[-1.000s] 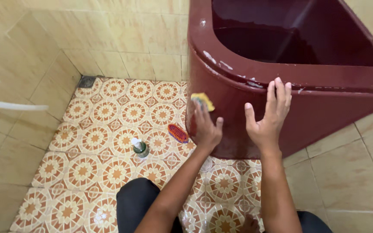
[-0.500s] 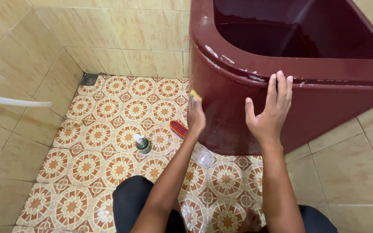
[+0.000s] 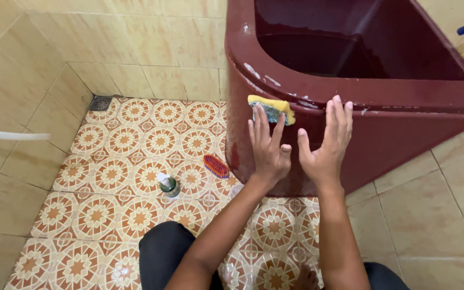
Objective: The person scrubs the exterior and rim of a maroon plastic basin using a sponge and liquid soap. They apply soap to the sponge and repeatedly wipe the basin's edges and sides, generating foam.
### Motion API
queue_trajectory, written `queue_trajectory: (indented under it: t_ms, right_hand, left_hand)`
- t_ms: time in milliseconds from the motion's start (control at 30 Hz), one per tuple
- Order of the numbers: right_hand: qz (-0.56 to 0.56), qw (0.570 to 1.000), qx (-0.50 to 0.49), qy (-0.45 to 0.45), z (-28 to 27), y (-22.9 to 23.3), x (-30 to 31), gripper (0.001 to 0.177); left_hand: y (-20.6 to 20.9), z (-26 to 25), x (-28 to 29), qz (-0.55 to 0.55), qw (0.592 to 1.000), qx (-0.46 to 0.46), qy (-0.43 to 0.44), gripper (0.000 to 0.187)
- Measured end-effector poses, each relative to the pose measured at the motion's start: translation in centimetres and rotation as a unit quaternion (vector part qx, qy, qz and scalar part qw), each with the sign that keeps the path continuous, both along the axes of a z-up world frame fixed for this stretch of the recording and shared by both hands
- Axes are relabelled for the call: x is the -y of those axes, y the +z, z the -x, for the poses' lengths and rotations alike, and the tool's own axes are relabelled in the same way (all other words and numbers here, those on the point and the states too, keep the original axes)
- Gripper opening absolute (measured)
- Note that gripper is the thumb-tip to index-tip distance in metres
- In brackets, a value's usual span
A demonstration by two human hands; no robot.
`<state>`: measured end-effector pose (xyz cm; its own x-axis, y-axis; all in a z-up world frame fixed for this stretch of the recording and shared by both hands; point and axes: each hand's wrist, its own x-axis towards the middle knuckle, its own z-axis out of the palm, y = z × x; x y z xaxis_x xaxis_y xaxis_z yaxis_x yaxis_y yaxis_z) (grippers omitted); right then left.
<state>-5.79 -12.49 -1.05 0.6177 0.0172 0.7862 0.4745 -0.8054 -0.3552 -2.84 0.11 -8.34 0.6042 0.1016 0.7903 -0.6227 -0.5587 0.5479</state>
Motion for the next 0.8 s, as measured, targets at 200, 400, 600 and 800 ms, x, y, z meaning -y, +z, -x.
queue_trajectory:
  t_ms: [200,400,600,800]
  right_hand:
    - [-0.002,1.000,-0.013,-0.001,-0.3,-0.7,0.0,0.082]
    - [0.001,1.000,-0.005,-0.011,-0.8,-1.5,-0.8,0.090]
    - [0.013,1.000,-0.023,-0.002,-0.3,-1.2,0.0,0.088]
    - [0.002,0.999,-0.015,0.032,0.3,0.1,0.7,0.085]
  left_hand:
    - [-9.0,-3.9,-0.2,-0.055,0.995,0.013,0.086,0.062]
    - [-19.1,-1.6,-2.5,-0.127,0.986,-0.084,0.068,0.063]
    - [-23.1,1.0,-5.0,-0.183,0.973,-0.138,-0.011,0.068]
    - [-18.3,-0.1,-2.7,-0.125,0.988,-0.091,0.015,0.067]
